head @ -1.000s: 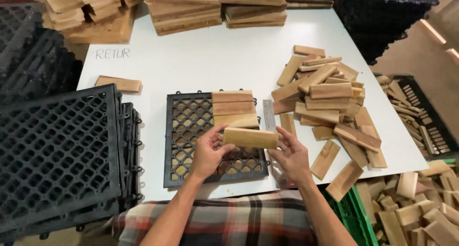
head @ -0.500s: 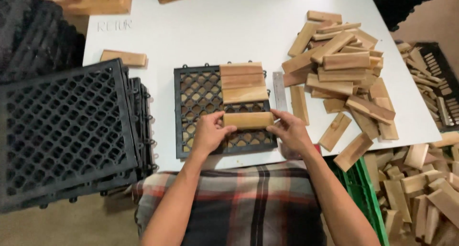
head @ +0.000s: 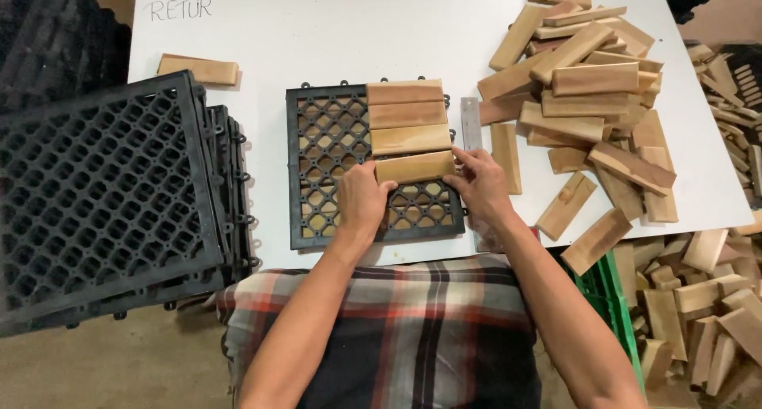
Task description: Assembling wooden floor tiles by fitting wooden slats into a plastic interlocking grid and checking alignment with a square.
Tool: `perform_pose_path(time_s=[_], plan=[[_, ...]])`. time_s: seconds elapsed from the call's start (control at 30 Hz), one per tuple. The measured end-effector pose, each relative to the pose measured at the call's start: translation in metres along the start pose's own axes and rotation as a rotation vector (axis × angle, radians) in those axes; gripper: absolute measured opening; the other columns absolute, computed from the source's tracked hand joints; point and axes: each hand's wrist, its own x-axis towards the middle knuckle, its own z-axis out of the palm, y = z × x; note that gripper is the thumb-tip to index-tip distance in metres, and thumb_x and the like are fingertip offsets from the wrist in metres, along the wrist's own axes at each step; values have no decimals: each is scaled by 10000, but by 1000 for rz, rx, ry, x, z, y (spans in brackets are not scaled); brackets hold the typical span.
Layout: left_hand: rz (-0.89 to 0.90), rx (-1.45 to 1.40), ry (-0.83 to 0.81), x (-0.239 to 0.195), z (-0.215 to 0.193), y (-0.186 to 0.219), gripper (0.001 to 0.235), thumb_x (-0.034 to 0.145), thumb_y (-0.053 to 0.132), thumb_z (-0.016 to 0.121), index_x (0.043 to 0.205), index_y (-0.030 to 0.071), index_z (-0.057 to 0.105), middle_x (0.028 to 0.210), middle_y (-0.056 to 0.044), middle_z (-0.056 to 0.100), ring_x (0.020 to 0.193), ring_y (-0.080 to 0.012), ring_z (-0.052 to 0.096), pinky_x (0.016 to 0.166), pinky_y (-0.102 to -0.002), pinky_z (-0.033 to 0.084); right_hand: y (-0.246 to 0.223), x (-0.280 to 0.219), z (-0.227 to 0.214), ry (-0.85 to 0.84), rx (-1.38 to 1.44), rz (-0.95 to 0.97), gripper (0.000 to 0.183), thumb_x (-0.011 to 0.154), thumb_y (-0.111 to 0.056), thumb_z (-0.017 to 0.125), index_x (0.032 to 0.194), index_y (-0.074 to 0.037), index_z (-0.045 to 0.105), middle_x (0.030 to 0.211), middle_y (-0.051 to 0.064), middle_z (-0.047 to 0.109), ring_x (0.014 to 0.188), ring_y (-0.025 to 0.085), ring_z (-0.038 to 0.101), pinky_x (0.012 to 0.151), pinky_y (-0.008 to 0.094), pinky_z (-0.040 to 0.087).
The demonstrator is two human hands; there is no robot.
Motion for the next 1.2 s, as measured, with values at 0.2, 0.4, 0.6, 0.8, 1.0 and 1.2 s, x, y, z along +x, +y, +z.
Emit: perform_pose_path(time_s=[0.2, 0.4, 0.6, 0.8, 1.0, 1.2], plan=[[20, -162, 67, -4, -22, 17, 569, 796, 13, 841, 1274, -180, 601, 1046, -300, 677, 967, -415, 723, 783, -454, 627, -16, 0, 0, 58, 84, 96, 544, 696, -31, 934, 1207, -41, 749, 946, 69, 665, 754, 108, 659, 640, 184, 569], [35, -223, 99, -1, -16, 9, 588, 800, 14, 847, 1298, -176, 597, 1042, -253, 647, 958, -371, 723, 771, -413, 626, -12, -4, 5, 95, -6, 107, 446, 728, -92, 944, 1142, -55, 782, 901, 75, 694, 689, 142, 684, 552, 224, 560], [12, -183, 97, 10, -3, -9, 658, 731, 107, 909, 1293, -100, 637, 964, -148, 627, 937, -360, 718, 820, -460, 599, -7, -9, 3, 45, -18, 72, 464, 814, -134, 899, 1248, -62, 750, 1000, 113, 716, 771, 204, 704, 641, 283, 570], [-58, -92, 41, 10, -32, 12, 880, 514, 309, 1018, 1258, 32, 637, 1147, -127, 567, 1113, -407, 663, 942, -496, 561, -75, -7, -19, -132, -170, 165, 881, 840, -301, 845, 1563, -41, 414, 1352, 285, 565, 1220, 511, 595, 1001, 606, 519], [232, 227, -206, 7, -23, 17, 1095, 933, 575, 626, 1649, 14, 17, 1709, -268, 33, 1571, -459, -2, 1224, -649, -27, -47, 5, 16, -265, -537, -184, 798, 1048, -536, 457, 1618, 1, 304, 1699, 219, 208, 1563, 387, 170, 1259, 473, 162], [247, 250, -182, 5, -22, 17, 951, 1002, 623, 475, 1663, 68, 76, 1714, -248, 33, 1576, -436, 27, 1243, -626, 4, -72, 7, 17, -383, -607, -34, 840, 1039, -519, 414, 1642, 15, 175, 1710, 247, 98, 1580, 385, 79, 1265, 498, 100]])
